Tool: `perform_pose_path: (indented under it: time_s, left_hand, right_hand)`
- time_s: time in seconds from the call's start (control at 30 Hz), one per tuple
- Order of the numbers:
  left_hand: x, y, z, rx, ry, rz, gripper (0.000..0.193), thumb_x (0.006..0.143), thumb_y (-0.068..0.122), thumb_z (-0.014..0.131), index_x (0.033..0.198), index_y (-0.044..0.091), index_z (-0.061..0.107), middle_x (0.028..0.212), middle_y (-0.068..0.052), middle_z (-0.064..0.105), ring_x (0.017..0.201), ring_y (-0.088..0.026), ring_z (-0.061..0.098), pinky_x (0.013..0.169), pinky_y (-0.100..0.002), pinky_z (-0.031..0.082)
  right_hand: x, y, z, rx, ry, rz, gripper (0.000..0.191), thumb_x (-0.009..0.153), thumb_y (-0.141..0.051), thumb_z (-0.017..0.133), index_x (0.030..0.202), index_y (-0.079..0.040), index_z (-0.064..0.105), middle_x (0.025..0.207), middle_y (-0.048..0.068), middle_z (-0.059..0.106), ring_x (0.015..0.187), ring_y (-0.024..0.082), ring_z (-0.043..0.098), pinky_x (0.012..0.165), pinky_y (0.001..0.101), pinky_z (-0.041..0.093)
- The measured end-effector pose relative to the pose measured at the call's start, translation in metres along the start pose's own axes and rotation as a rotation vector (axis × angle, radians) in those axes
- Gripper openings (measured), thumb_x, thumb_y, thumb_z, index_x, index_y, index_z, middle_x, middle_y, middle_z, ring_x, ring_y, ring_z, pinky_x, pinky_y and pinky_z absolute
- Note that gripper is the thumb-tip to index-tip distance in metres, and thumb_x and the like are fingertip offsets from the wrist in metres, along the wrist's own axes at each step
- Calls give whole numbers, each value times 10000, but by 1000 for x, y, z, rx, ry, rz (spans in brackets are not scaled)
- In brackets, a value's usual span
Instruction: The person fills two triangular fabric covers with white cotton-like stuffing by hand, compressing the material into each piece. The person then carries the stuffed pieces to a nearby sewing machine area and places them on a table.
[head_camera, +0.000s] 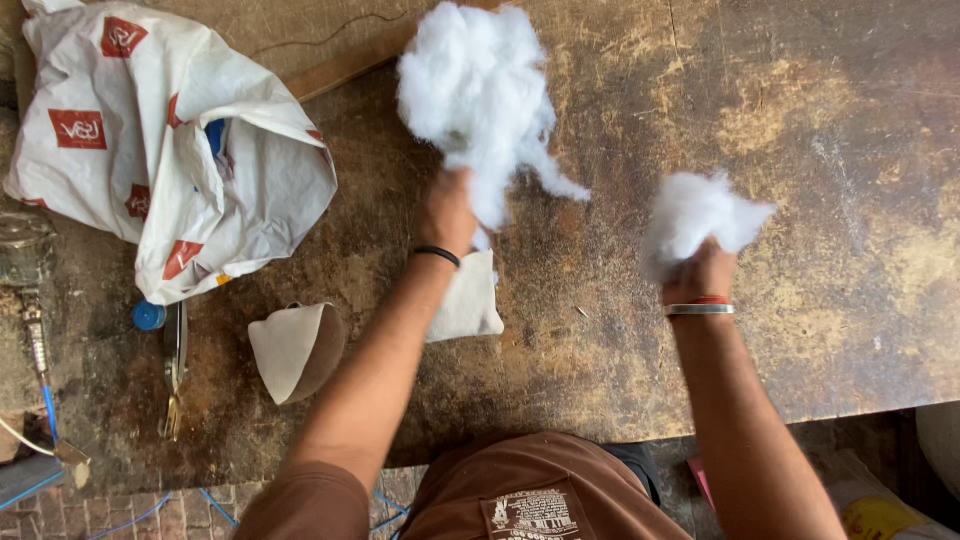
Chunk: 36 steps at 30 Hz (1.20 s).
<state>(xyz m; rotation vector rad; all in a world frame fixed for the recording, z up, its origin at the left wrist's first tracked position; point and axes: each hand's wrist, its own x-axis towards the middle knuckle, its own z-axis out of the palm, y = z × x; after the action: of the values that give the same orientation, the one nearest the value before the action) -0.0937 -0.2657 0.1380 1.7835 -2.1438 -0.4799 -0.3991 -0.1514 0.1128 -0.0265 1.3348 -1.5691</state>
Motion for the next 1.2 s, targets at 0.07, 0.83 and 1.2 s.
perform_pose_path:
  time_s: [0.07, 0.83, 1.2]
  left_hand:
    - [2, -23, -20, 4, 84, -76, 711, 765, 7, 718, 1441, 41, 498, 1402, -227, 529, 1093, -307, 649, 803, -401, 649]
    - [-73, -99, 53, -356, -324, -297, 294, 907, 267, 766, 1151, 119, 696, 1072, -131, 766, 969, -266, 726, 831, -389, 578]
    - [-62, -142, 56, -649, -172, -262, 233, 914, 63, 716, 1015, 86, 507, 901, -126, 662, 774, -188, 649, 660, -355, 555]
  right_hand:
    - [14, 1, -32, -200, 30, -160, 555, 1004, -248, 521, 1504, -82, 346, 1423, 187, 557, 1303, 307, 591, 1068, 467, 557]
    - [-47, 223, 85, -728, -203, -361, 292, 890, -16, 628, 1177, -40, 677, 1184, 176, 703, 1131, 308, 681, 936, 448, 603]
    - [-73, 201, 135, -2110, -1173, -255, 543, 949, -438, 595, 1301, -28, 551, 963, 84, 657, 880, 236, 652, 826, 380, 575]
